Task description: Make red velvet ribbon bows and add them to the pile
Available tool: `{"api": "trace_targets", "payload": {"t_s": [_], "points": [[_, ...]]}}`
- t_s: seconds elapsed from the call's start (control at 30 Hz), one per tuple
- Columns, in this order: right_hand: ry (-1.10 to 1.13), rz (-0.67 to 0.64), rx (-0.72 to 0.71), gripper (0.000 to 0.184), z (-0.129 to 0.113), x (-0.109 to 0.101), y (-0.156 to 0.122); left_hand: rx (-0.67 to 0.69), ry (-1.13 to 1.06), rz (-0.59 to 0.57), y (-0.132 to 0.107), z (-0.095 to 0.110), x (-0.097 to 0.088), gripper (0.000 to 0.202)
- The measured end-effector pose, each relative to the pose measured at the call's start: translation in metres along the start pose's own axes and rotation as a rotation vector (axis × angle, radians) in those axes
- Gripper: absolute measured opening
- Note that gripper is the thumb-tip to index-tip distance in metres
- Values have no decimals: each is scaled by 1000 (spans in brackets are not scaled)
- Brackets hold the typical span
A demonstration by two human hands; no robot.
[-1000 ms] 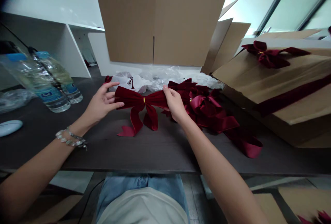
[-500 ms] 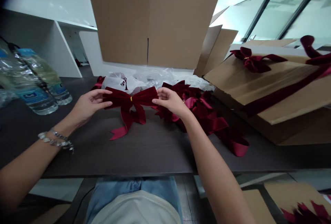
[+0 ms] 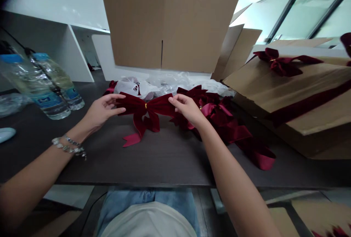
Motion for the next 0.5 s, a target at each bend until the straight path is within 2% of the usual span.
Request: {"api": "trace_targets", "payload": {"t_s": [0.2,0.27,0.4,0.5], "points": [[167,97,119,37,6,3,2,30,-5,6,-1,3,0,44],[135,114,85,38,4,2,3,34,0,9,-1,2,0,44],[41,62,-11,29,-3,0,1,29,-6,-3,-1,1,0,44],[-50,25,-21,34,-6,-2,0,7,2,7,-2,0,0,46]]}}
Point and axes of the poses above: each hand's wrist, its own y-axis towards the middle knuckle, its own x-axis out of the palm, z = x × y, the point moved 5 cm from there along y, towards the middle knuckle, and after that the axes turned 11 degrees about z, right-handed, at the moved point
